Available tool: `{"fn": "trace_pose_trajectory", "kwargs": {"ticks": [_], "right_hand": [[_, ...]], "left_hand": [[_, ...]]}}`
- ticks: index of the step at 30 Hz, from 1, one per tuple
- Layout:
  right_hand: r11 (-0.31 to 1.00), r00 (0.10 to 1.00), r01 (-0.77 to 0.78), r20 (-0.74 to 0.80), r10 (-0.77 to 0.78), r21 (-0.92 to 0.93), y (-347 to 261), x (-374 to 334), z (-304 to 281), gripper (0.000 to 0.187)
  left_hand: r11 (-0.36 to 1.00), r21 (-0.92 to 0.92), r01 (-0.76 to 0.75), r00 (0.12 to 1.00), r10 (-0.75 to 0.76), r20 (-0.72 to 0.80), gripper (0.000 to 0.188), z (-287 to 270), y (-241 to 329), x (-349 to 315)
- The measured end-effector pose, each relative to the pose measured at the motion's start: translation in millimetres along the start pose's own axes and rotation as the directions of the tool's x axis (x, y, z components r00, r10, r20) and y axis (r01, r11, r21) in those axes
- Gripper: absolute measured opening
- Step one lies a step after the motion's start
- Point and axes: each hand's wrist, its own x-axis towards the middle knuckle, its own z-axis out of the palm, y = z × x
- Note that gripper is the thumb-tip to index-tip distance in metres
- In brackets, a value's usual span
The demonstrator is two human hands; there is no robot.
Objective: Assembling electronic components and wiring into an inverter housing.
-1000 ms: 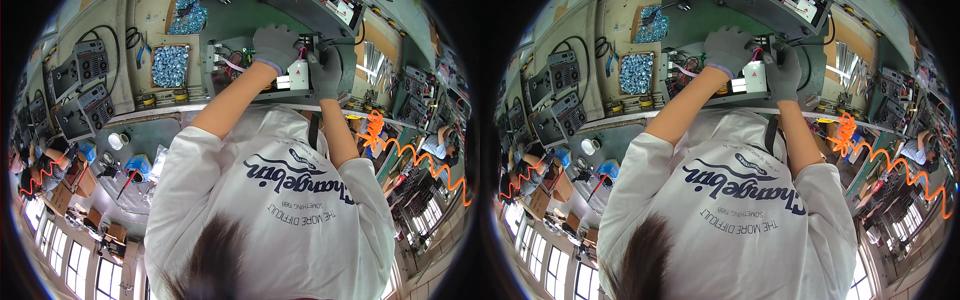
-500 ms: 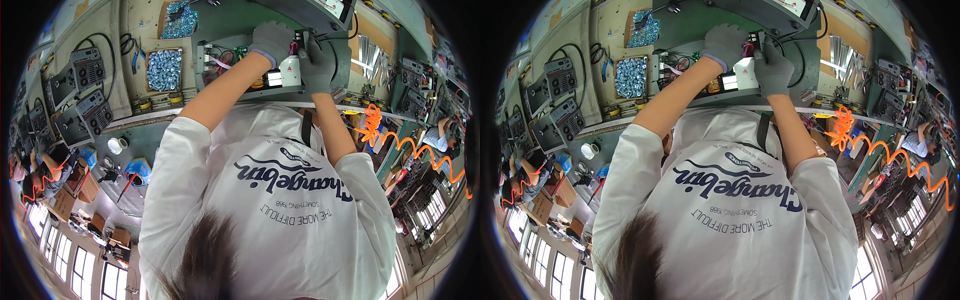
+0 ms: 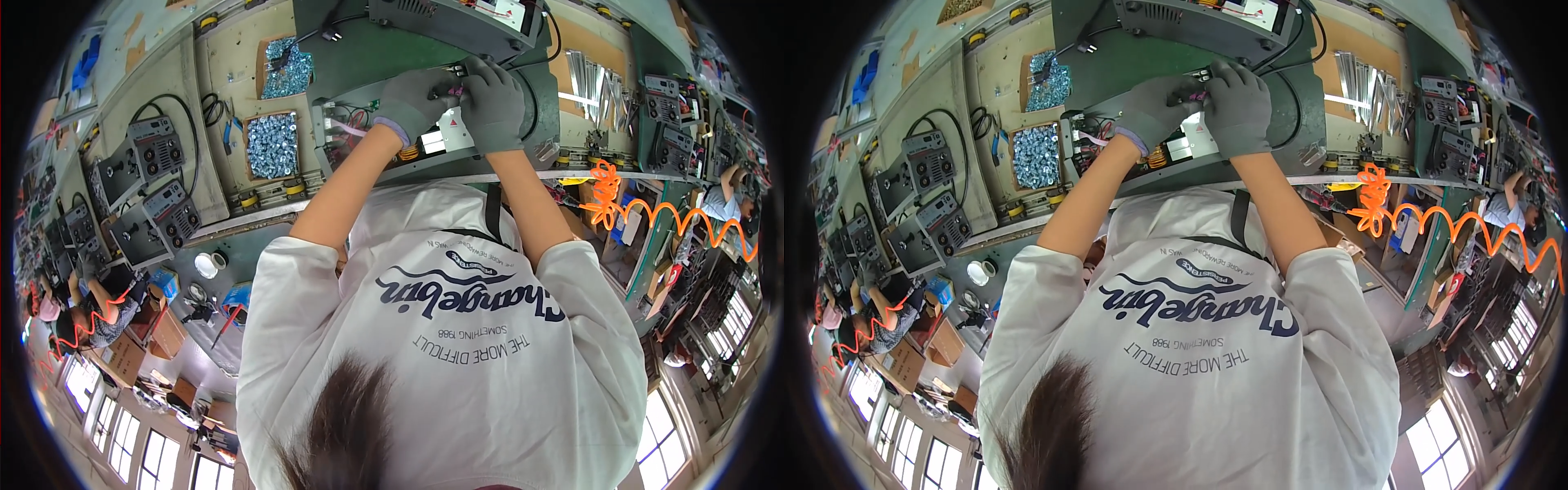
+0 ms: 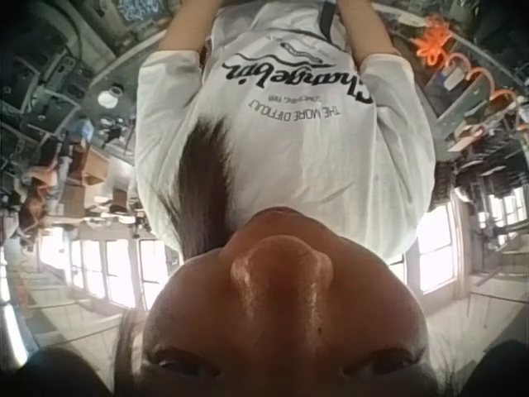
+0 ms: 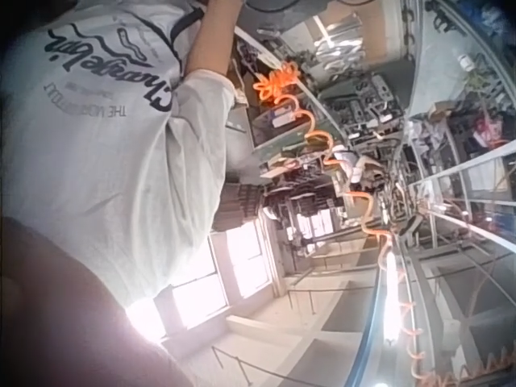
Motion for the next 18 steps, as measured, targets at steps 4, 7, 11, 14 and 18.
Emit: {"fn": "trace_pose_trajectory", "kwargs": {"ticks": [4, 7, 11, 14, 18], "right_hand": [[0.997, 0.998, -0.043, -0.038, 0.046, 0.066, 2, -11, -5, 0.021], [0.956, 0.984, -0.16, -0.04, 0.175, 0.247, 0, -23, -2, 0.019], [0.827, 0.937, -0.291, -0.033, 0.349, 0.481, -3, -33, 4, 0.022], [0.805, 0.933, -0.302, -0.015, 0.359, 0.51, -2, -35, 7, 0.025], [0.823, 0.942, -0.273, -0.034, 0.333, 0.498, -8, -32, -6, 0.026]], "left_hand": [[0.971, -0.085, -0.226, 0.963, 0.209, -0.169, 0.021, 10, -11, 3], [0.95, -0.203, -0.236, 0.935, 0.165, -0.313, 0.02, 11, -19, 12], [0.969, -0.247, -0.025, 0.992, -0.007, -0.127, 0.019, 18, -13, 17], [0.958, -0.287, -0.017, 0.994, -0.016, -0.112, 0.02, 26, -16, 21], [0.97, -0.242, 0.031, 0.998, -0.045, -0.05, 0.022, 23, -8, 18]]}}
